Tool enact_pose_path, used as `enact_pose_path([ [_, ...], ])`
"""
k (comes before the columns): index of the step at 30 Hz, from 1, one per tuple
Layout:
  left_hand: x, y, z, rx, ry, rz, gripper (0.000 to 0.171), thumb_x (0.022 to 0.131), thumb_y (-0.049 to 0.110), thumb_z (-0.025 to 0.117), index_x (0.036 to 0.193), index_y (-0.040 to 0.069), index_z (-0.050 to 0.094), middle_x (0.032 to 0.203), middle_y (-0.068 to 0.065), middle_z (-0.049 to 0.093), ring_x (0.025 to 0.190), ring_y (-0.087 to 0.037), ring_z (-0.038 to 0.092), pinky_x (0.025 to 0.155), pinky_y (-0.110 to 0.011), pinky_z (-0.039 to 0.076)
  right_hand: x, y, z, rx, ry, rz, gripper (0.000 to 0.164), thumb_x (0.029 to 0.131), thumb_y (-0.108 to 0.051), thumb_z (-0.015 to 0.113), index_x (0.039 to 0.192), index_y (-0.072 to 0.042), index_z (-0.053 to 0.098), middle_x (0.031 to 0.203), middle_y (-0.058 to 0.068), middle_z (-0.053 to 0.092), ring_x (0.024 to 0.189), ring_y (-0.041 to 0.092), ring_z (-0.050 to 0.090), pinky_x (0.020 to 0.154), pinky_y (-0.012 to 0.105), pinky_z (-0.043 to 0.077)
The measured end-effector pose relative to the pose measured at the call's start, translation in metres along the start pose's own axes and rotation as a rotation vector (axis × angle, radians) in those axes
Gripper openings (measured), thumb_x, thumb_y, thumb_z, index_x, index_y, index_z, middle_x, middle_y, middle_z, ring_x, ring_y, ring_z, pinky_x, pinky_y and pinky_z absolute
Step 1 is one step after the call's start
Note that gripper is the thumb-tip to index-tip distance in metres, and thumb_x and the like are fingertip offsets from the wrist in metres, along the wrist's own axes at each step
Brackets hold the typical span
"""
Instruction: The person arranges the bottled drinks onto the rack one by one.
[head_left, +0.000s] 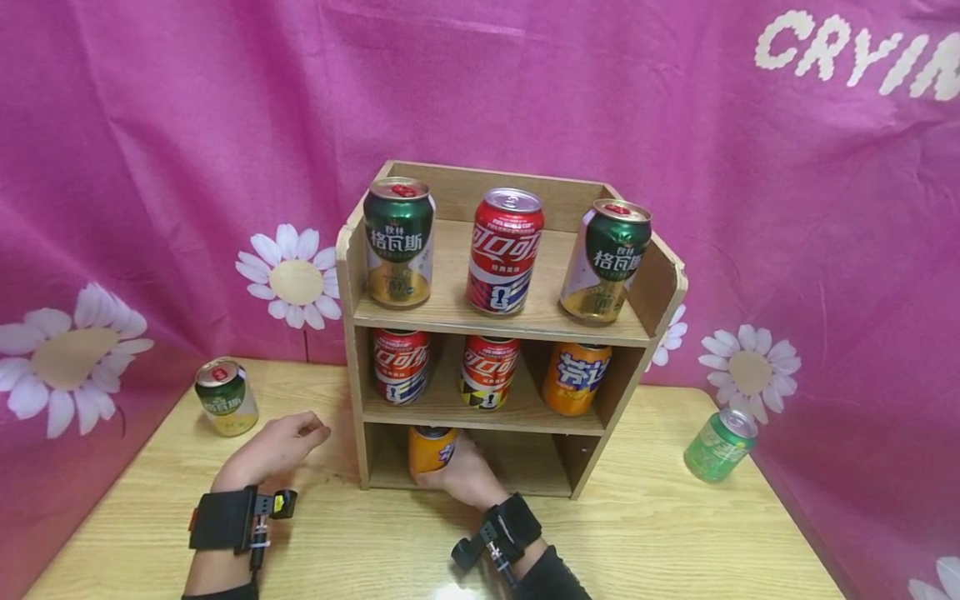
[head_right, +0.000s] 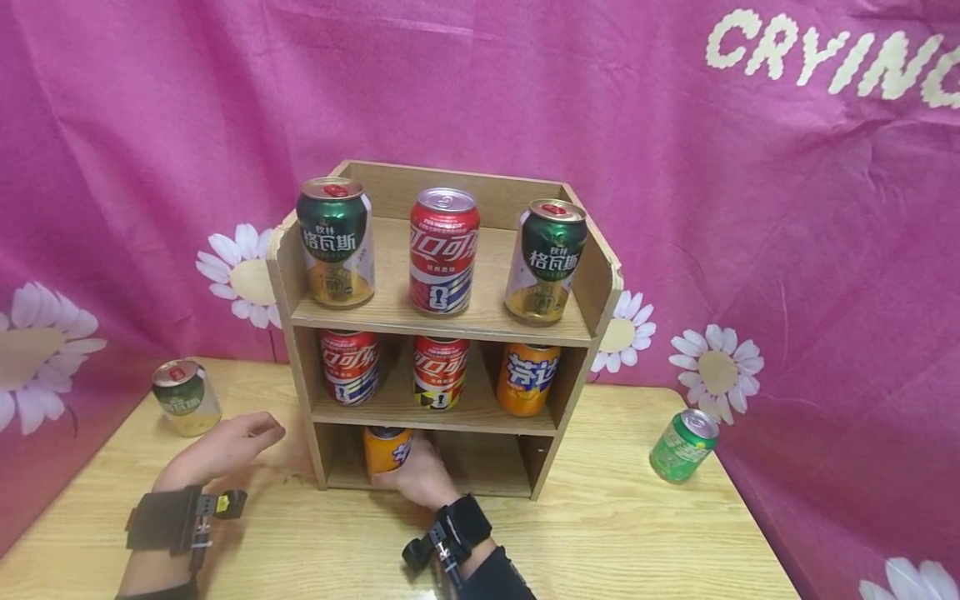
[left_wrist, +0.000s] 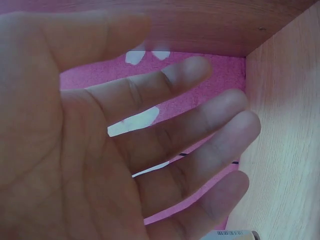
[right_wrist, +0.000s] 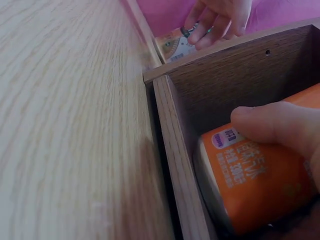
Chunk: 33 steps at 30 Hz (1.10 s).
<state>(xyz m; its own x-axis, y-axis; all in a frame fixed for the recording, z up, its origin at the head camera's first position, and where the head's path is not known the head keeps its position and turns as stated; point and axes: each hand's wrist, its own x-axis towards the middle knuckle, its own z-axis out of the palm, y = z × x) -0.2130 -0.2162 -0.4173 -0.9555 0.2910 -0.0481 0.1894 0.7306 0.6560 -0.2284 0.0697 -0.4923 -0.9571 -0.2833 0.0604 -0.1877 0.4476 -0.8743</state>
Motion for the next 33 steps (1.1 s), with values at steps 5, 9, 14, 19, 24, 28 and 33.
enact_pose_path([
  [5, 0.000, 0.000, 0.001, 0.011, -0.009, 0.000, 0.033, 0.099, 0.029, 0.048, 0.108, 0.000, 0.061, 0.105, -0.017, 0.064, 0.098, -0.033, 0.059, 0.080, -0.048, 0.048, 0.002, -0.001, 0.004, 0.019, 0.005, 0.005, 0.064, 0.066, -0.015, 0.085, 0.118, -0.007, 0.048, 0.097, 0.000, 0.059, 0.088, 0.016, 0.057, 0.081, 0.036, 0.045],
  [9, 0.001, -0.002, 0.002, 0.008, -0.011, -0.004, 0.030, 0.099, 0.026, 0.048, 0.108, 0.000, 0.061, 0.103, -0.015, 0.064, 0.096, -0.031, 0.060, 0.079, -0.047, 0.048, 0.004, -0.004, 0.008, 0.016, 0.006, 0.019, 0.064, 0.066, -0.015, 0.085, 0.118, -0.007, 0.049, 0.098, 0.000, 0.059, 0.088, 0.017, 0.056, 0.082, 0.037, 0.045],
  [14, 0.001, -0.001, 0.001, 0.003, -0.016, -0.010, 0.031, 0.099, 0.025, 0.048, 0.109, -0.001, 0.061, 0.103, -0.015, 0.064, 0.095, -0.030, 0.060, 0.078, -0.047, 0.048, 0.006, -0.006, 0.010, 0.004, 0.013, 0.027, 0.066, 0.066, -0.016, 0.085, 0.120, -0.007, 0.048, 0.099, -0.001, 0.059, 0.089, 0.015, 0.056, 0.082, 0.035, 0.045],
  [19, 0.001, 0.001, 0.000, 0.001, -0.016, -0.016, 0.033, 0.099, 0.027, 0.047, 0.109, -0.001, 0.061, 0.104, -0.015, 0.064, 0.095, -0.029, 0.060, 0.078, -0.047, 0.048, 0.008, -0.004, 0.010, 0.002, 0.018, 0.024, 0.071, 0.065, -0.017, 0.086, 0.123, -0.007, 0.046, 0.101, -0.001, 0.058, 0.091, 0.016, 0.056, 0.084, 0.036, 0.044],
  [24, 0.000, 0.004, -0.001, -0.003, -0.015, -0.020, 0.034, 0.099, 0.028, 0.048, 0.110, -0.001, 0.060, 0.103, -0.015, 0.064, 0.093, -0.027, 0.059, 0.078, -0.046, 0.047, 0.008, -0.003, 0.011, -0.020, 0.038, 0.024, 0.073, 0.065, -0.020, 0.086, 0.123, -0.007, 0.045, 0.101, 0.000, 0.058, 0.091, 0.016, 0.056, 0.083, 0.036, 0.045],
  [28, -0.001, 0.004, -0.002, 0.000, -0.014, -0.025, 0.034, 0.099, 0.028, 0.048, 0.110, -0.002, 0.060, 0.102, -0.015, 0.064, 0.094, -0.028, 0.059, 0.079, -0.047, 0.047, 0.008, -0.004, 0.014, -0.056, 0.067, 0.022, 0.075, 0.065, -0.026, 0.087, 0.123, -0.008, 0.045, 0.100, 0.000, 0.057, 0.091, 0.017, 0.056, 0.081, 0.035, 0.046],
  [33, -0.001, 0.003, -0.001, 0.009, -0.010, -0.018, 0.032, 0.099, 0.027, 0.048, 0.109, -0.001, 0.060, 0.103, -0.015, 0.064, 0.095, -0.030, 0.060, 0.079, -0.047, 0.047, 0.007, -0.003, 0.018, -0.089, 0.092, 0.007, 0.081, 0.065, -0.031, 0.087, 0.128, -0.008, 0.041, 0.102, 0.001, 0.057, 0.094, 0.018, 0.057, 0.083, 0.037, 0.046],
])
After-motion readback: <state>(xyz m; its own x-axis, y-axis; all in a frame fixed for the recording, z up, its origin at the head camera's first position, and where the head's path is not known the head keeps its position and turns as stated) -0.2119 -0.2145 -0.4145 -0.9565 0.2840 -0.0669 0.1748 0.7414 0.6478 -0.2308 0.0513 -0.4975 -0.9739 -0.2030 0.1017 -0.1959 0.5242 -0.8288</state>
